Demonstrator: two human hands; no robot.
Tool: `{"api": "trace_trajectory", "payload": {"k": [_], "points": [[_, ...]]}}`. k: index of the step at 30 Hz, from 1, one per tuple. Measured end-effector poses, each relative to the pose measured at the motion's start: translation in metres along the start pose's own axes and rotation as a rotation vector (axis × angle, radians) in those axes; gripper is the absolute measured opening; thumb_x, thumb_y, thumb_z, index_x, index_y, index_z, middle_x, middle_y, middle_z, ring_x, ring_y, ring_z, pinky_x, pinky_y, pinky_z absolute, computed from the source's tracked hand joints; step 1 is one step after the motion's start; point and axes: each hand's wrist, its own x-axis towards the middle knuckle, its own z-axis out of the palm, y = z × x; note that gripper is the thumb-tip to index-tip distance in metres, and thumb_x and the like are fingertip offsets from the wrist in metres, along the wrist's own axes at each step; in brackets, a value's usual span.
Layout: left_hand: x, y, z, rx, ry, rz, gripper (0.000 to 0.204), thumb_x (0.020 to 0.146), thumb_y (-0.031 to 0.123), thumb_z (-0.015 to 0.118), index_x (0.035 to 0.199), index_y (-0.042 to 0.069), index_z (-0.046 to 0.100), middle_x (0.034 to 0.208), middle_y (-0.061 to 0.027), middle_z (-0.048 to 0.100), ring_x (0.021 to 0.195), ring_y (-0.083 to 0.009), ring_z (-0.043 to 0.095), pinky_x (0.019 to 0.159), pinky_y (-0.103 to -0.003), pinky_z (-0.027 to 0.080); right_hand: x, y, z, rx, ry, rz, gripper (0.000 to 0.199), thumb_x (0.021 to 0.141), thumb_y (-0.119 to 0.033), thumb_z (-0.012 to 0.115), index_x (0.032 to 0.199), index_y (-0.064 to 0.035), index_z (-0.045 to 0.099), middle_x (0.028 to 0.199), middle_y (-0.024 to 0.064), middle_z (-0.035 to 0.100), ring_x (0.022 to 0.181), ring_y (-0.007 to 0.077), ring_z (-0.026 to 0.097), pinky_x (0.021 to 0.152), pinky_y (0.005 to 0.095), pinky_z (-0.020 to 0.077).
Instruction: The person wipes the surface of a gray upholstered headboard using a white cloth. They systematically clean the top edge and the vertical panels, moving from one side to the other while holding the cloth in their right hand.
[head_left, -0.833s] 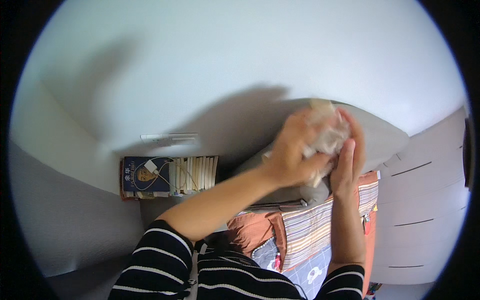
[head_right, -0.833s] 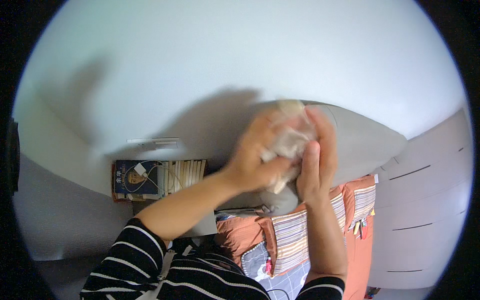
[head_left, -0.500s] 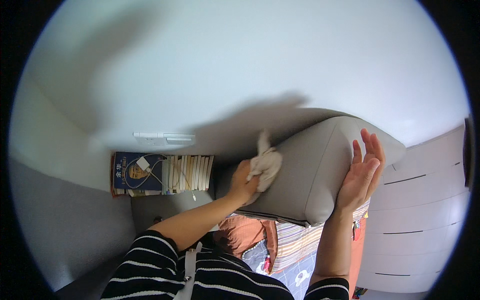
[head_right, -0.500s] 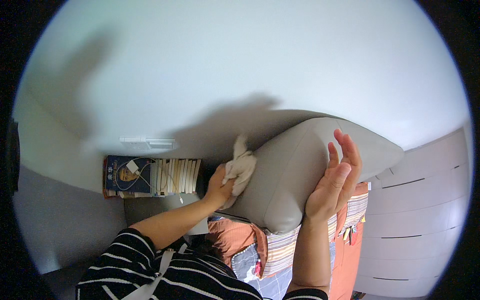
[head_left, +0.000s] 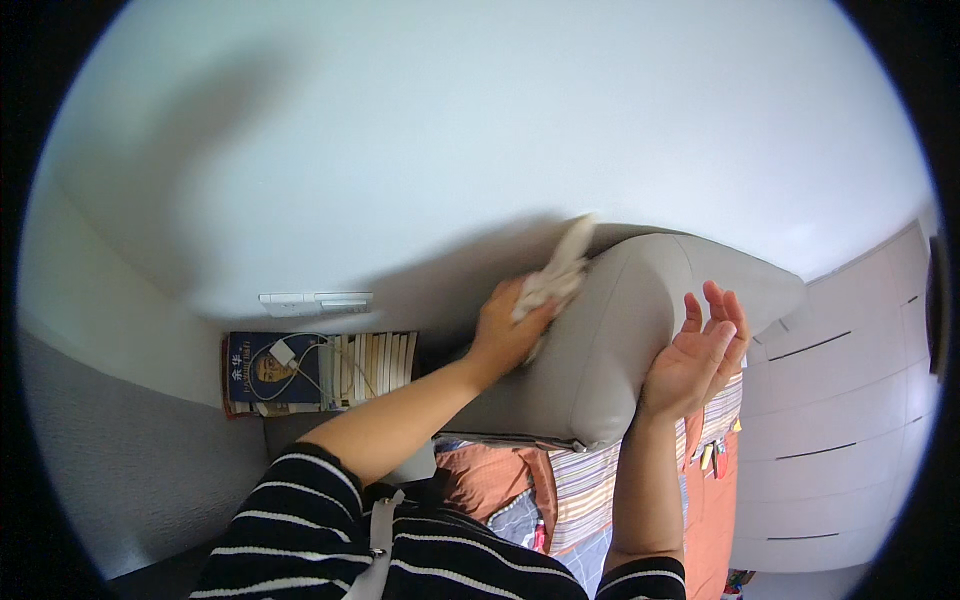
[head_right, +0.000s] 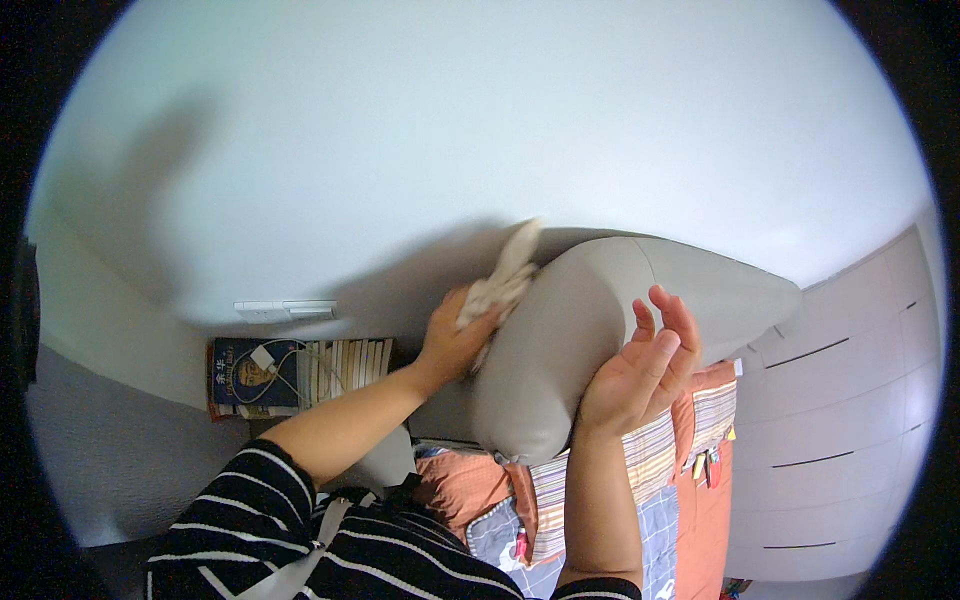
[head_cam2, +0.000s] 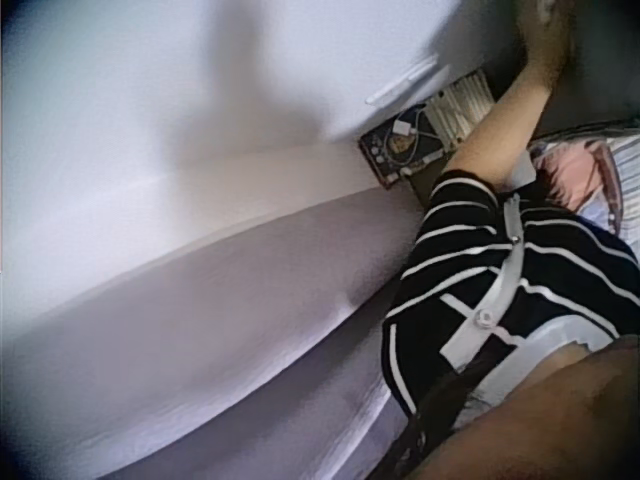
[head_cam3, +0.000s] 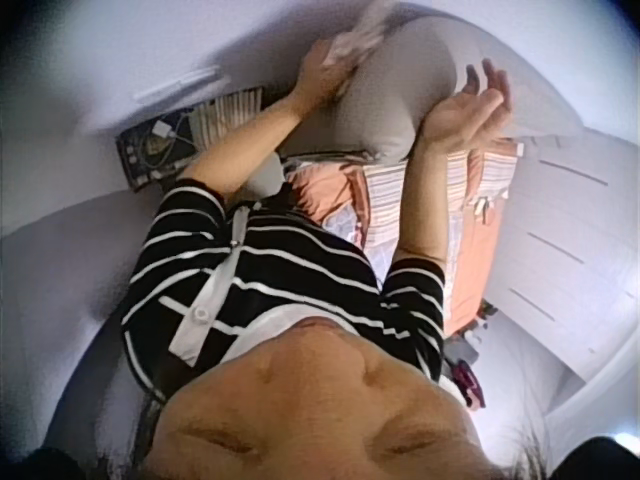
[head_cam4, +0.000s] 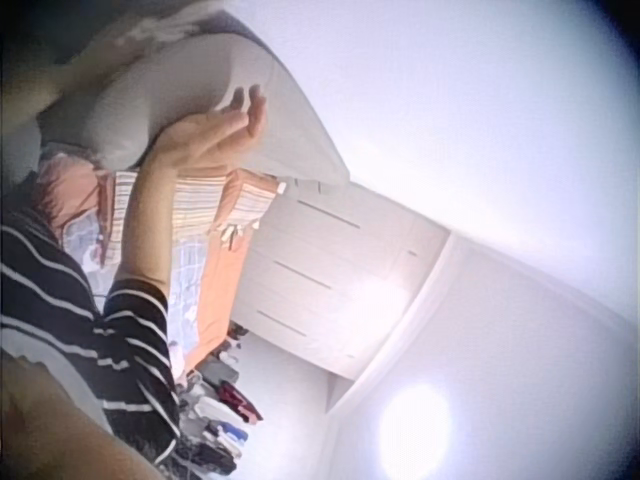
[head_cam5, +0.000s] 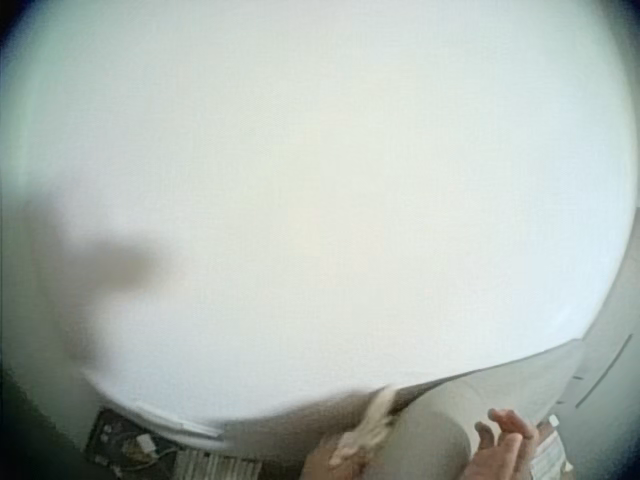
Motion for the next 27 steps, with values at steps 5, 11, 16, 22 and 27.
{"api": "trace_trajectory", "payload": {"k": [5, 11, 16, 22, 27], "points": [[-0.078, -0.073, -0.037, -0.175, -0.051, -0.329, 0.036, 0.084, 0.016, 0.069, 0.117, 0.002, 0.061, 0.111, -0.0176, 0.058, 0.102, -0.0279, 0.059, 0.09, -0.035, 0.045, 0.003, -0.006, 0.012, -0.045, -0.099, 0.02, 0.03, 0.101, -0.018, 0.041, 0.119, 0.0018, 0.052, 0.118, 0.0164, 0.058, 0.112, 0.0237, 0.055, 0.091, 0.0372, 0.0447], [-0.013, 0.092, -0.032, -0.301, -0.249, 0.393, 0.047, 0.077, 0.012, 0.073, 0.122, 0.006, 0.059, 0.118, -0.016, 0.051, 0.103, -0.0297, 0.057, 0.089, -0.036, 0.045, 0.002, -0.004, -0.001, -0.156, -0.163, 0.116, 0.031, 0.101, -0.019, 0.04, 0.117, 0.0026, 0.056, 0.115, 0.0161, 0.062, 0.108, 0.0221, 0.058, 0.089, 0.0331, 0.0458], [-0.083, 0.018, -0.032, -0.106, -0.131, 0.386, 0.047, 0.075, 0.008, 0.069, 0.12, 0.005, 0.058, 0.122, -0.0195, 0.049, 0.108, -0.0369, 0.054, 0.092, -0.039, 0.044, 0.003, -0.011, 0.009, -0.16, -0.165, 0.096, 0.032, 0.102, -0.021, 0.04, 0.114, 0.0021, 0.058, 0.114, 0.0147, 0.063, 0.105, 0.0186, 0.058, 0.087, 0.0309, 0.046], [-0.155, -0.071, -0.052, -0.011, -0.178, -0.021, 0.042, 0.075, 0.007, 0.066, 0.116, 0.002, 0.056, 0.12, -0.0201, 0.05, 0.112, -0.0356, 0.052, 0.094, -0.04, 0.042, 0.004, -0.01, 0.011, -0.188, -0.141, 0.092, 0.03, 0.101, -0.021, 0.044, 0.108, 0.0019, 0.062, 0.11, 0.0124, 0.065, 0.102, 0.0159, 0.059, 0.085, 0.0289, 0.0469], [-0.065, 0.066, -0.027, -0.232, -0.027, 0.504, 0.049, 0.071, 0.004, 0.071, 0.118, 0.01, 0.06, 0.124, -0.0186, 0.044, 0.109, -0.0363, 0.05, 0.09, -0.04, 0.042, 0.002, -0.01, 0.005, -0.233, -0.134, 0.109, 0.029, 0.101, -0.02, 0.045, 0.107, 0.0017, 0.063, 0.11, 0.0121, 0.065, 0.101, 0.0155, 0.059, 0.084, 0.029, 0.0476]]}}
